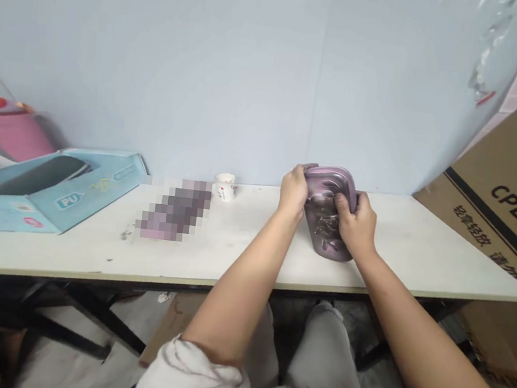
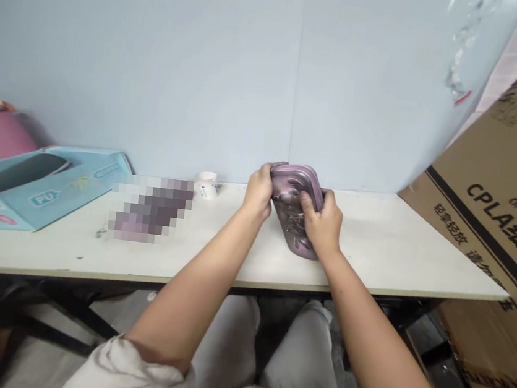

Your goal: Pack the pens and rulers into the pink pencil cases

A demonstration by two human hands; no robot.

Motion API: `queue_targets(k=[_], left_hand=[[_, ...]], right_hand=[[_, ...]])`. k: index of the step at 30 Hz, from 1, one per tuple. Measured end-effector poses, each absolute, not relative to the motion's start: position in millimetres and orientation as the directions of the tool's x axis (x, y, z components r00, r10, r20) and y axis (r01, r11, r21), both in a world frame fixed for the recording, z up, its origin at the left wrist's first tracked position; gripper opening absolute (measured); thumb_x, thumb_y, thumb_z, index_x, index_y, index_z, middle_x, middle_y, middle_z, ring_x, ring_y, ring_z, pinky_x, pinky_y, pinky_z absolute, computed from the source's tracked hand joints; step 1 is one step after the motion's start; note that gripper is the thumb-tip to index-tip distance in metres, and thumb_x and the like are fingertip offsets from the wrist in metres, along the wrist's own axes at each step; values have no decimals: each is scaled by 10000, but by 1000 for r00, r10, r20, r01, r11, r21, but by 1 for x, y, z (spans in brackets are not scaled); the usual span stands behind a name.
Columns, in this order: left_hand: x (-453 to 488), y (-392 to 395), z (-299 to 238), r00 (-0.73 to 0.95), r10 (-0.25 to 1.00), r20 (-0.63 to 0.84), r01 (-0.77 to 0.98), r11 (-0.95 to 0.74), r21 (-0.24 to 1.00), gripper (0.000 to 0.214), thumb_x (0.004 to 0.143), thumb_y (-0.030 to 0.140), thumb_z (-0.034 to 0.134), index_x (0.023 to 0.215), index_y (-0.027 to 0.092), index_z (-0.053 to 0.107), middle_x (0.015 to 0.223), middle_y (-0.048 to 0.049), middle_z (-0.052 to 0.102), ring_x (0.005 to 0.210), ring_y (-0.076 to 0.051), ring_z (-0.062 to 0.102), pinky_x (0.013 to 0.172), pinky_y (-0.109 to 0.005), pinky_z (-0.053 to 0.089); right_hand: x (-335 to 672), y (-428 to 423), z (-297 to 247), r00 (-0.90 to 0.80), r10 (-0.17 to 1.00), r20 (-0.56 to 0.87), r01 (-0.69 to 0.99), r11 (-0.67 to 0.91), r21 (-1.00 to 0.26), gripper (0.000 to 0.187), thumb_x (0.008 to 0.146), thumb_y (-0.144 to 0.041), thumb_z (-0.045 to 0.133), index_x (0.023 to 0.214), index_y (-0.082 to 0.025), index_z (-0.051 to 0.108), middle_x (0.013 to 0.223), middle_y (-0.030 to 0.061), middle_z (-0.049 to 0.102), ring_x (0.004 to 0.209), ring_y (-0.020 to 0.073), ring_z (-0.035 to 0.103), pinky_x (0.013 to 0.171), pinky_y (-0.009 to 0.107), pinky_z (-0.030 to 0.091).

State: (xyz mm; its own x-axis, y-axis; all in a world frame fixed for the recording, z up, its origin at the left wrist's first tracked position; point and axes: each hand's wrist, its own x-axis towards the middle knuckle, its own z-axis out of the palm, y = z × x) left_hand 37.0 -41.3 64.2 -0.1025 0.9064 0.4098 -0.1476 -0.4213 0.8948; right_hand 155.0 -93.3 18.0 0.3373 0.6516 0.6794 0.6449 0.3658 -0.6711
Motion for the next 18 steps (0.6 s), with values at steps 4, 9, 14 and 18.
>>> queue_targets(k=[4, 9, 14, 18], left_hand=[[38, -23, 43, -144, 982, 122, -509, -180, 842, 286, 821, 328, 380, 809, 141, 596, 777, -27, 646, 767, -133, 598, 753, -243, 451], [22, -21, 23, -79, 995, -53, -582, -3, 813, 297, 827, 364, 381, 838, 142, 577, 818, -57, 647, 800, -162, 611, 772, -276, 463], [-28, -34, -1, -196, 958, 211, -10, -217, 976, 402, 869, 403, 331, 1117, 144, 515, 1217, -127, 546, 1158, -214, 480, 967, -308, 351], [-88, -40, -14, -126, 954, 272, 493, -178, 852, 475, 832, 327, 420, 1253, 108, 399, 1269, -172, 494, 1185, -244, 458, 977, -324, 337]], right_hand=[[155, -84, 21, 359, 673, 646, 639, 327, -696, 528, 742, -651, 414, 891, -166, 561, 754, 63, 615, 716, 211, 550, 630, 293, 373], [134, -60, 18, 400, 730, 554, 554, 288, -781, 548, 737, -667, 392, 800, -154, 573, 762, 89, 632, 730, 219, 555, 657, 312, 389], [82, -24, -4, 416, 879, 233, 228, 147, -962, 496, 754, -616, 406, 824, -150, 563, 753, 96, 635, 720, 220, 583, 613, 306, 434], [22, -3, -25, 292, 956, 23, 30, 14, -999, 379, 781, -461, 460, 1021, -169, 493, 794, 69, 640, 696, 183, 604, 593, 284, 475]])
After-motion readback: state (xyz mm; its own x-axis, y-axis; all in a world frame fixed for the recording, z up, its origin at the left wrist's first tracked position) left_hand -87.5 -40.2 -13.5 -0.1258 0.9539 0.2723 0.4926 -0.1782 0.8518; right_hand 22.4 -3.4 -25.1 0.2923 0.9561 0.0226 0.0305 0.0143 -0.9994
